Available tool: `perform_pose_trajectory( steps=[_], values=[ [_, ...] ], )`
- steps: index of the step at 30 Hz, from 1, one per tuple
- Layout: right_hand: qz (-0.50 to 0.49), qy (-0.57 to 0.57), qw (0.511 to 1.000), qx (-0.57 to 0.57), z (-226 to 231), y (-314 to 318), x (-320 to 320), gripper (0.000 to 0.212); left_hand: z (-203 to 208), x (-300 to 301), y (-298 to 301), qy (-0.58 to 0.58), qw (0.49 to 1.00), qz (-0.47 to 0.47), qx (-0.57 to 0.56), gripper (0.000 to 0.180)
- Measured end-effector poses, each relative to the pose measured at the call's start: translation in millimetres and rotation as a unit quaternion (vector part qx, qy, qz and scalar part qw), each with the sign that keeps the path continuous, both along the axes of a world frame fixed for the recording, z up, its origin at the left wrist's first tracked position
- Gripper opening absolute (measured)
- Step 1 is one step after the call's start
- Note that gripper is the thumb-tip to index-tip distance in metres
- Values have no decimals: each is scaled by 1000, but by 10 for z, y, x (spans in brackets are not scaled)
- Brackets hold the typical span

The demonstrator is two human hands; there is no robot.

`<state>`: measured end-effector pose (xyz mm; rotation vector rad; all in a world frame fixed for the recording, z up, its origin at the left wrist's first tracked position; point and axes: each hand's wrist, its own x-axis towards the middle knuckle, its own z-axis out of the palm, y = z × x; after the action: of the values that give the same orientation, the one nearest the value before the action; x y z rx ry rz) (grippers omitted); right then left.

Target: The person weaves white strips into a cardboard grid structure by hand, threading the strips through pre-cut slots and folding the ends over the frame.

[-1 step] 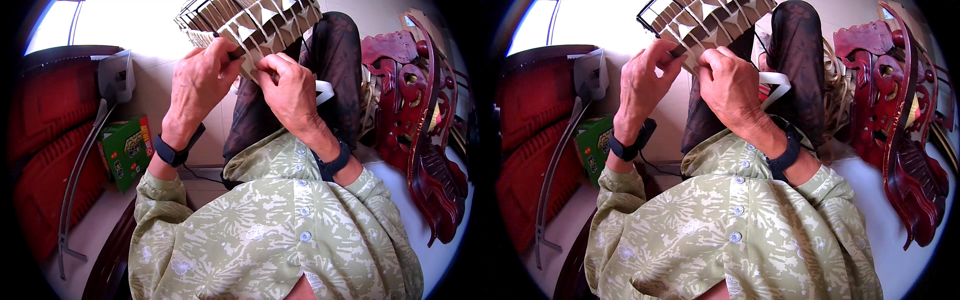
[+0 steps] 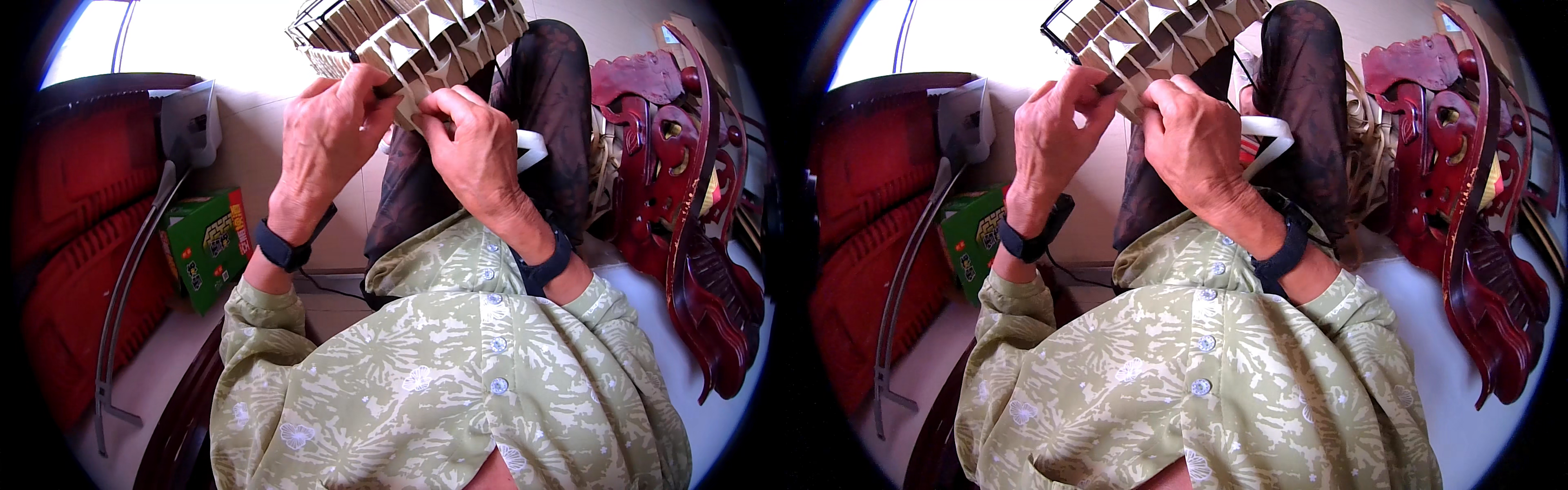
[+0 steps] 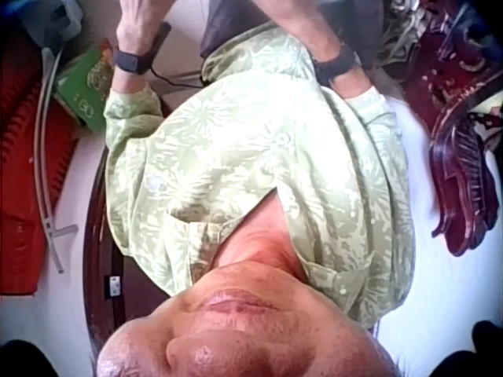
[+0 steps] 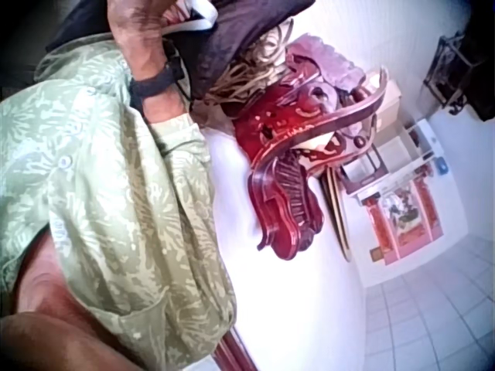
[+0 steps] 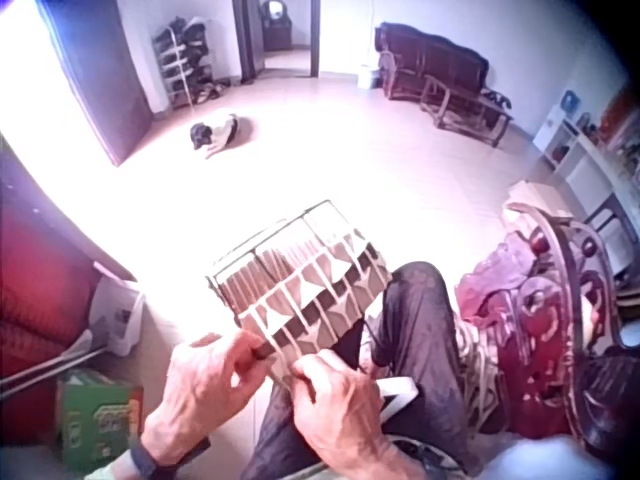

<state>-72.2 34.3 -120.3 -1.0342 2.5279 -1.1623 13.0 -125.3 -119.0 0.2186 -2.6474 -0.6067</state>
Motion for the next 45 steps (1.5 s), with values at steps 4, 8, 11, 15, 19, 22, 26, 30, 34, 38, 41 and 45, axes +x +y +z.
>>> perform_pose_trajectory(
  steps=[4,8,11,15,19,22,26,30,34,38,41,45],
  values=[
    [21,57,998,0,-4,-11,-31,4,-75,22,101,40,999,31,-4,23],
    [20,88,996,6,-25,-63,-23,4,-120,38,109,36,996,44,72,22],
    [-1,24,1000,-11,-16,-37,-1,6,-128,25,126,45,997,45,54,23],
    [-19,-141,989,-27,49,3,-47,10,-135,33,163,52,993,48,90,22],
    [-33,-165,985,-44,45,-52,-28,11,-167,14,213,50,988,77,122,22],
    [-37,-111,992,-50,-1,-101,-2,10,-169,-26,227,40,988,92,115,22],
    [-21,-22,997,-69,-72,-100,-20,9,-148,-19,218,43,990,83,105,23],
    [-10,29,998,-49,-56,-85,-24,7,-131,30,233,82,991,56,88,19],
    [-3,120,992,-27,-92,-157,-7,7,-170,56,198,79,990,63,99,15],
    [-3,112,993,-36,-80,-167,-2,7,-202,68,213,84,959,94,254,12],
    [10,110,992,-53,-93,-133,-31,7,-30,40,209,60,930,136,335,11],
    [34,127,990,-54,-99,-79,-32,9,-3,25,65,-6,966,102,238,11]
  ],
)
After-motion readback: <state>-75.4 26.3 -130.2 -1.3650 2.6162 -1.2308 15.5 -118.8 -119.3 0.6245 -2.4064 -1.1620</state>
